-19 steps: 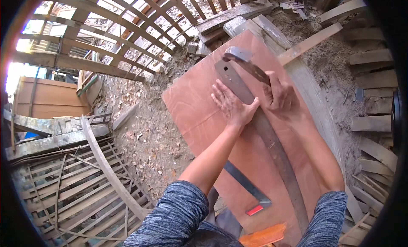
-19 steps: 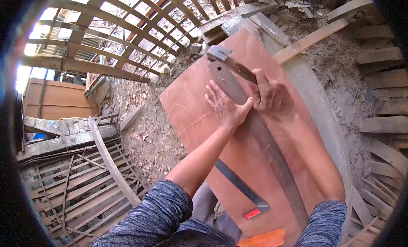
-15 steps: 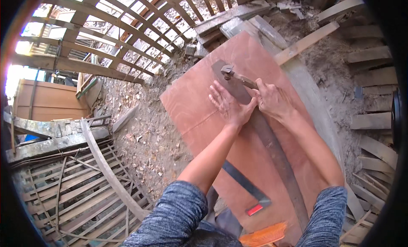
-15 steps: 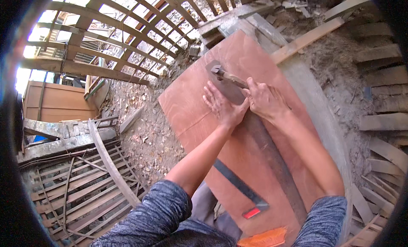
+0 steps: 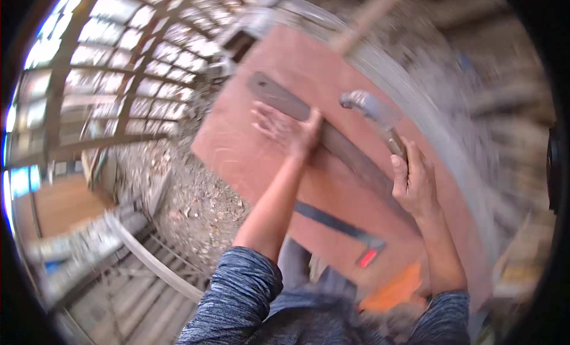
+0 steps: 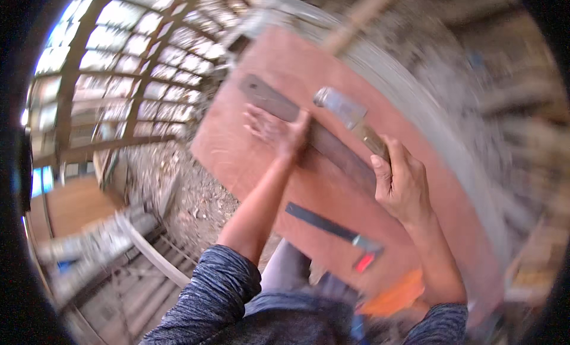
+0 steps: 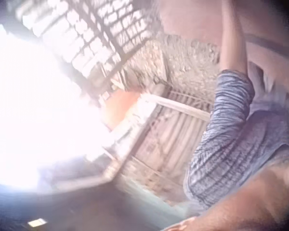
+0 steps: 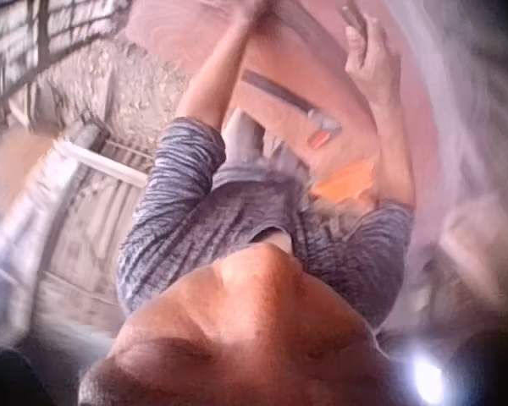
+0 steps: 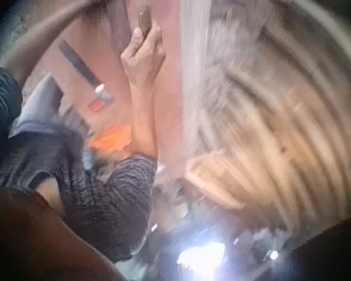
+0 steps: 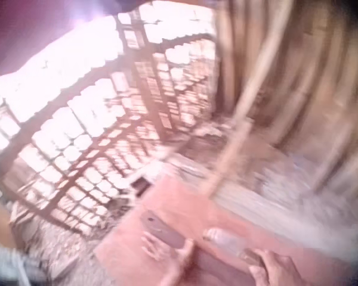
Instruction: The person uses a try square, pencil, and hammer to mark and work on a wooden panel, then uses a circular saw to cut the wood and places a long wooden strip onto a stack of lumber.
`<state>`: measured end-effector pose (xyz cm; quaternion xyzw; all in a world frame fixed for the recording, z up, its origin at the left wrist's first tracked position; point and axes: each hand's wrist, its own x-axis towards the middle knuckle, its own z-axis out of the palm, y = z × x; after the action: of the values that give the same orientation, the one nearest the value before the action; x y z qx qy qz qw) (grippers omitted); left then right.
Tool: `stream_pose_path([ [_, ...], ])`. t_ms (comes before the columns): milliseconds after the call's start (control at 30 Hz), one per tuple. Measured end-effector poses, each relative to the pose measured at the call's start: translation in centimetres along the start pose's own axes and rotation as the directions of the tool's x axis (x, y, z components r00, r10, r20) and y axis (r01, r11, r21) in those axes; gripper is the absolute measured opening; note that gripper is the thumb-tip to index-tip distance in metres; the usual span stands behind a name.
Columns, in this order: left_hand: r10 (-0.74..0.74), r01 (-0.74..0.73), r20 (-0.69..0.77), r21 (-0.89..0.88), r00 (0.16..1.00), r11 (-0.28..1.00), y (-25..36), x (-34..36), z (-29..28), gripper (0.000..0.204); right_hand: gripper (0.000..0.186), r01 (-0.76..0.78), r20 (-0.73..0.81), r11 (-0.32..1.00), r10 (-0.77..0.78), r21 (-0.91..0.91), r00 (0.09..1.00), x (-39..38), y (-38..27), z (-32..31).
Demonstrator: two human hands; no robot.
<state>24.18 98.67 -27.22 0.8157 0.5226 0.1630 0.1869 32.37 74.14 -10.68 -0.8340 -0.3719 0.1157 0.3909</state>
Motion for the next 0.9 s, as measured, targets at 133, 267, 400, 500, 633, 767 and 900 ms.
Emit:
stream_pose_path([
  [133,0.03,-0.015,-0.065,0.214,0.997,0.977,-1.1,0.9,1.2,0.149,0.037,-0.242,-0.023,0.956,0.241,-0.165,0.97,-14.7,0.2,-3.6],
  [267,0.089,-0.096,0.062,0.111,0.994,0.989,-1.1,0.9,1.3,0.14,0.04,-0.455,-0.098,0.811,0.453,-0.367,0.886,-29.4,0.4,-4.9],
  [400,0.195,-0.159,0.311,-0.138,0.93,0.978,-2.5,1.5,1.7,0.131,0.042,-0.583,-0.184,0.703,0.562,-0.408,0.806,-39.8,1.3,-4.7],
  [500,0.343,-0.243,0.385,-0.286,0.857,0.927,-6.2,0.5,-0.3,0.124,0.04,-0.545,-0.185,0.661,0.535,-0.516,0.824,-44.2,1.6,-3.1],
  [633,0.519,-0.426,0.296,-0.328,0.801,0.844,-13.6,-4.1,-5.5,0.115,0.04,-0.45,-0.124,0.707,0.463,-0.546,0.878,-44.0,3.6,-1.9],
  [767,0.591,-0.553,0.294,-0.207,0.751,0.807,-18.1,-12.3,-10.3,0.115,0.049,-0.488,-0.335,0.727,0.362,-0.483,0.87,-47.0,3.9,0.2],
  [900,0.438,-0.456,0.436,-0.07,0.786,0.887,-22.9,-20.5,-15.0,0.117,0.061,-0.621,-0.629,0.758,0.387,-0.2,0.674,-52.4,-9.1,3.9],
])
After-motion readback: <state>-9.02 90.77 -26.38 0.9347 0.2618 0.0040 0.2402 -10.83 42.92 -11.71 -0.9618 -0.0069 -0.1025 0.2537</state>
